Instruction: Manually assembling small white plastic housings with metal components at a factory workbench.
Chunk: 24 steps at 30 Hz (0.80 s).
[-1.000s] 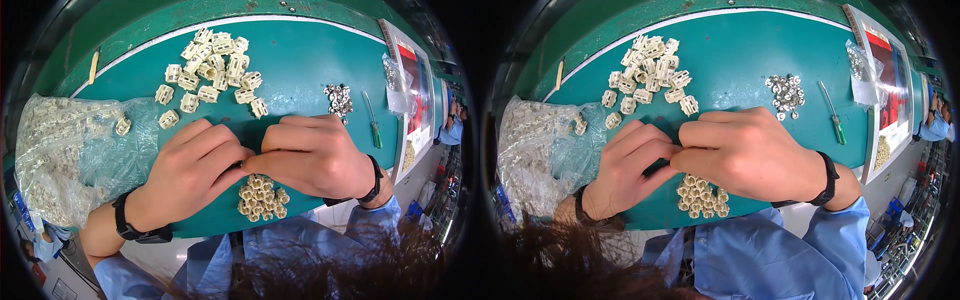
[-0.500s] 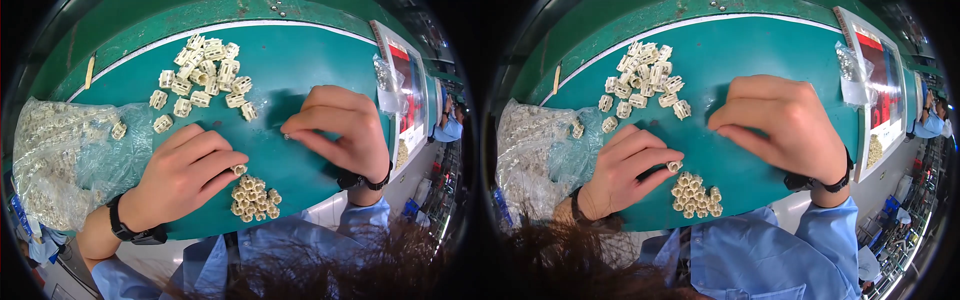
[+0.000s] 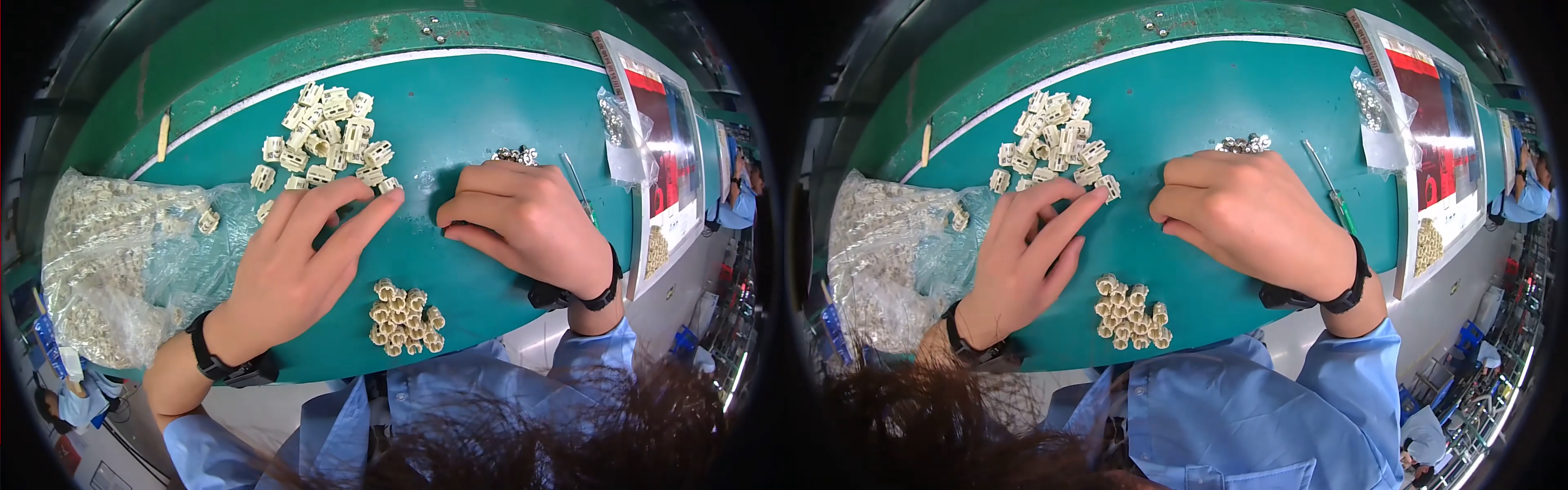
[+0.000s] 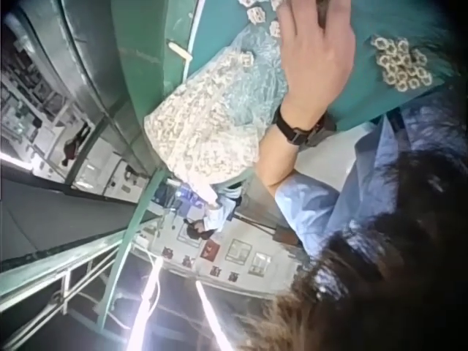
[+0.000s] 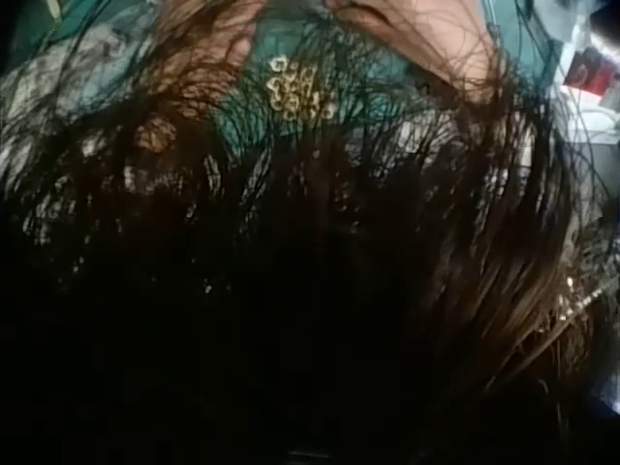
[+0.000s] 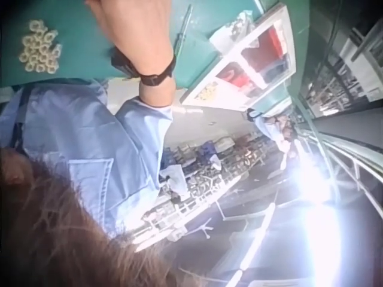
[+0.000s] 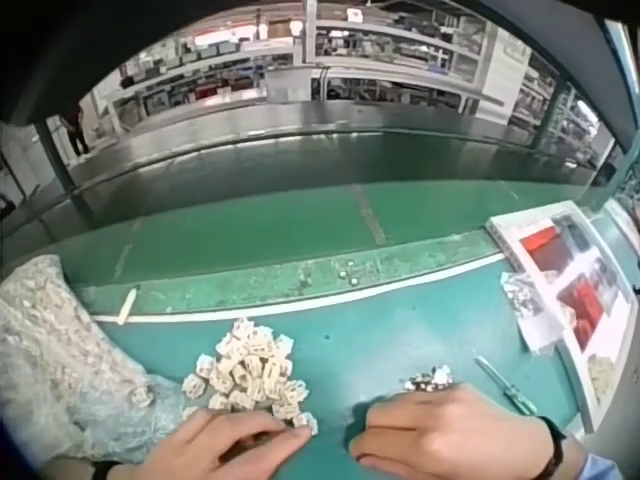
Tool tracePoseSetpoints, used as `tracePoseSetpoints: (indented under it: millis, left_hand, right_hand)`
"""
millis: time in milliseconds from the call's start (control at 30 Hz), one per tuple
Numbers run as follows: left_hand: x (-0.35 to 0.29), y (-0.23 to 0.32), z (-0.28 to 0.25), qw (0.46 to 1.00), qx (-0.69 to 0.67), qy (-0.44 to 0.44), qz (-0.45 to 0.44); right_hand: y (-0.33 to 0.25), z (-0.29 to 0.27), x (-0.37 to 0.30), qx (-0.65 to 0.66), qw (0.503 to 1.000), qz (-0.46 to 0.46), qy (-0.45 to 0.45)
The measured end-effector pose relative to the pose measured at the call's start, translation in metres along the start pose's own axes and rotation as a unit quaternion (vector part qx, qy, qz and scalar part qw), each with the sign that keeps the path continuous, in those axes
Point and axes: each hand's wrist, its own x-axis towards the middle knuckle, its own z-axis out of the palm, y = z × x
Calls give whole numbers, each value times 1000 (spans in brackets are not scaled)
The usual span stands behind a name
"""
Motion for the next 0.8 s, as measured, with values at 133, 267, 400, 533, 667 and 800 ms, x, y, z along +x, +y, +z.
tracePoseSetpoints:
  millis: [133, 267, 400, 533, 667, 800]
  left_hand:
    - [6, 3, -9, 995, 92, -7, 24]
    - [25, 14, -13, 990, 126, -27, 57]
    - [36, 0, -6, 987, 132, -37, 82]
    - [35, -1, -4, 997, 53, -12, 62]
    - [22, 3, 1, 997, -80, -14, 7]
    - [14, 1, 8, 990, -139, -16, -19]
  right_hand:
    - [5, -3, 1, 13, 1000, -8, -6]
    - [5, -3, -3, 9, 1000, -11, -11]
    - [7, 0, -2, 3, 1000, -28, -6]
    - [8, 1, -1, 9, 999, -31, -3]
    - [8, 1, -1, 7, 1000, -29, -7]
    - [0, -2, 1, 105, 994, 3, -29]
